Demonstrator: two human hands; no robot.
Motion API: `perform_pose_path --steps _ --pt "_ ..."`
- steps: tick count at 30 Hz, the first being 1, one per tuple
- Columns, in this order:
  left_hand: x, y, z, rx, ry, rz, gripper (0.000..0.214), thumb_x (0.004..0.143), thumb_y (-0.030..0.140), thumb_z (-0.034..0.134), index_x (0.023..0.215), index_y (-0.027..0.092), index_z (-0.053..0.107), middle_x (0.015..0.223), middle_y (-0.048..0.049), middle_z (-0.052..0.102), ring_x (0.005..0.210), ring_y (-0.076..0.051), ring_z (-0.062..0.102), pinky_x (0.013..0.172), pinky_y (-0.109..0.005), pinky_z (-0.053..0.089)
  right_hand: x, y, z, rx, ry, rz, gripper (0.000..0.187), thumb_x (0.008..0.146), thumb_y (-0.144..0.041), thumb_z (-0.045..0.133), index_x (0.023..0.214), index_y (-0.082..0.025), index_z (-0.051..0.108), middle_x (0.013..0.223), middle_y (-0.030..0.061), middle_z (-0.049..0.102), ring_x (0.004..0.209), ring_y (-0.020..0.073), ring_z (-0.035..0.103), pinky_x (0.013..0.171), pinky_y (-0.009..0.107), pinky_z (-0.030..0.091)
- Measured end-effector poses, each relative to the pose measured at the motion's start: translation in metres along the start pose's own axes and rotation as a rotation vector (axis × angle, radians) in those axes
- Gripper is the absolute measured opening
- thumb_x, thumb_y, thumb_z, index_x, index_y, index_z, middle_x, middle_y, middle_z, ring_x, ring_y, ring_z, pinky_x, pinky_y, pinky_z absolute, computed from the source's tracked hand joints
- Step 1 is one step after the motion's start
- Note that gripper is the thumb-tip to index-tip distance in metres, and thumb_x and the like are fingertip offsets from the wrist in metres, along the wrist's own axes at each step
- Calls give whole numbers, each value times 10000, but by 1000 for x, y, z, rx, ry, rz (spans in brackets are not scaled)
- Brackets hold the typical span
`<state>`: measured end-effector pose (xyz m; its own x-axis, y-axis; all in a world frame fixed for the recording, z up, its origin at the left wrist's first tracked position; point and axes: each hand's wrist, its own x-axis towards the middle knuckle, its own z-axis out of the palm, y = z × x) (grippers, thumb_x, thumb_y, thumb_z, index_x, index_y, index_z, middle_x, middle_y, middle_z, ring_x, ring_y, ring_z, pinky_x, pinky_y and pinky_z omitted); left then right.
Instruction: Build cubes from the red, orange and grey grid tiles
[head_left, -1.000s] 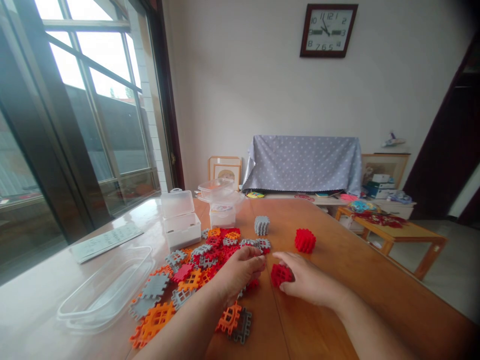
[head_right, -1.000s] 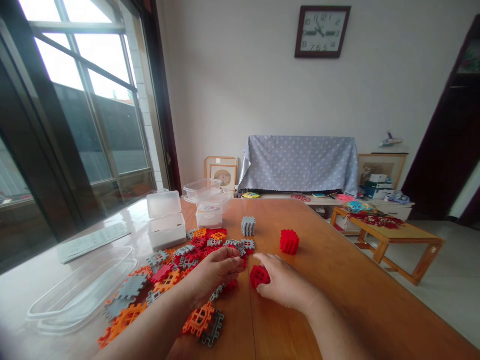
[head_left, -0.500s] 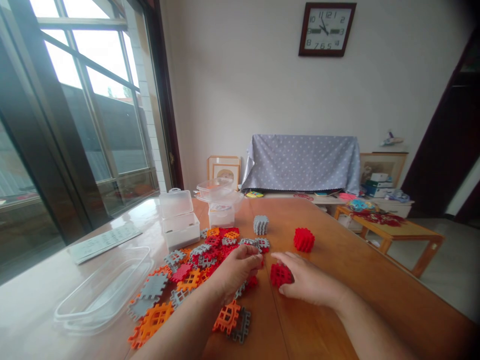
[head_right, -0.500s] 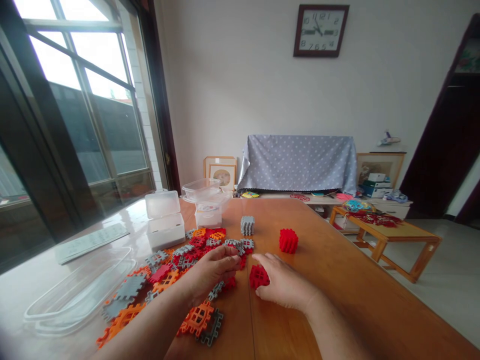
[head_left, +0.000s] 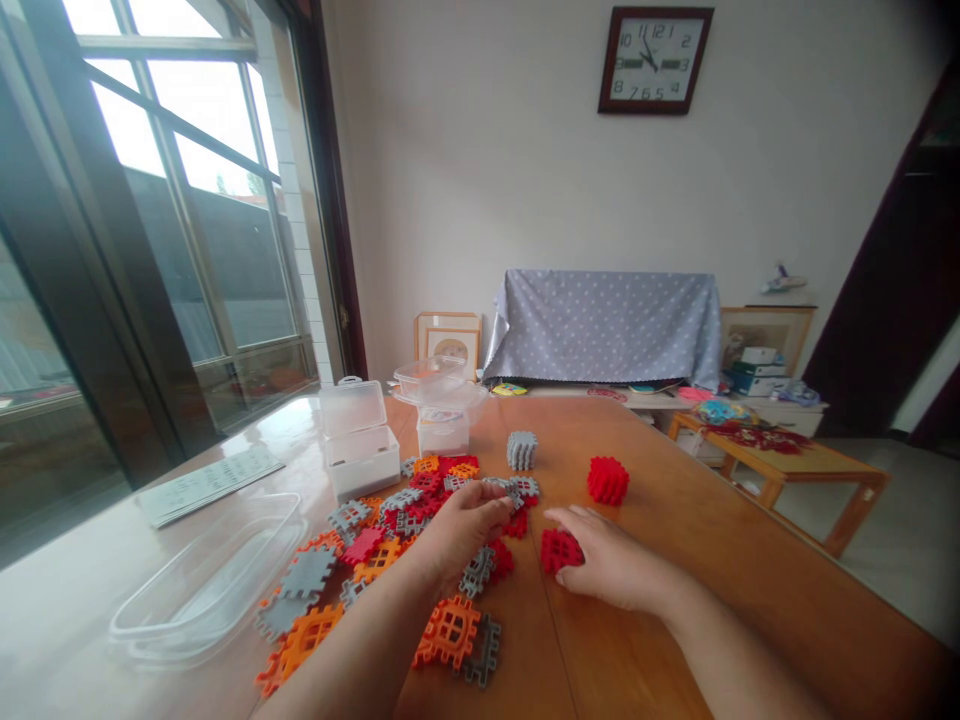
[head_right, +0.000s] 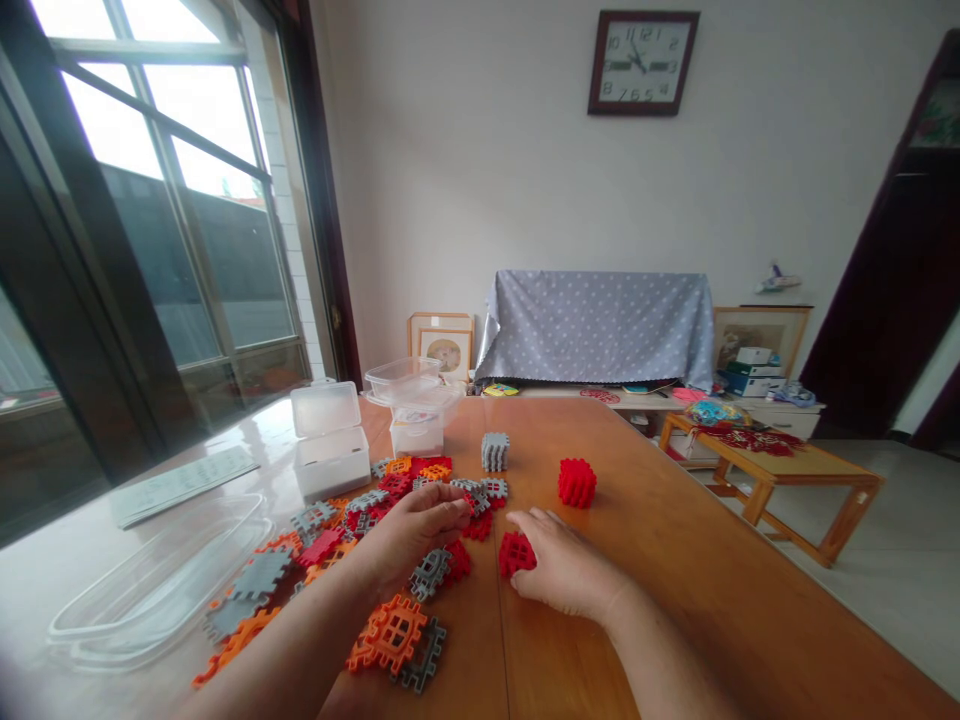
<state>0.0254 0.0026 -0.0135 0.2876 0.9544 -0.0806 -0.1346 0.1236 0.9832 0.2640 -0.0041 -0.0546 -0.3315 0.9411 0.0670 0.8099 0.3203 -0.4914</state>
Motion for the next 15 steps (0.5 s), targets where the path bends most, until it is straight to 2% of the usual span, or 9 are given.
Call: perform_pose_path --steps 4,7,11,15 --pt "3 1 -6 -1 24 29 418 734 419 783 1026 159 634 984 -75 683 937 -201 647 877 -342 477 0 1 -1 7 -7 19 717 696 -277 692 1395 -242 538 1349 125 567 1293 322 497 1079 426 384" --pt "5 6 -15 -22 60 81 394 740 417 779 1002 160 633 986 -67 676 923 -187 645 880 -332 478 0 2 -3 12 22 -6 713 703 -276 690 1398 -238 534 1337 120 569 1276 314 507 1078 414 387" --pt "9 17 -37 5 138 177 374 747 433 764 959 154 634 935 -63 672 873 -171 635 844 -312 474 2 6 -5 5 20 -51 654 701 -269 690 1345 -234 578 1245 102 601 1160 285 571 1038 386 419" --pt "10 24 -64 143 277 217 425 752 474 736 1016 151 652 874 -55 673 783 -165 616 761 -302 462 2 12 -3 31 -17 -71 588 707 -282 694 1289 -257 618 1109 64 628 1060 263 601 982 363 449"
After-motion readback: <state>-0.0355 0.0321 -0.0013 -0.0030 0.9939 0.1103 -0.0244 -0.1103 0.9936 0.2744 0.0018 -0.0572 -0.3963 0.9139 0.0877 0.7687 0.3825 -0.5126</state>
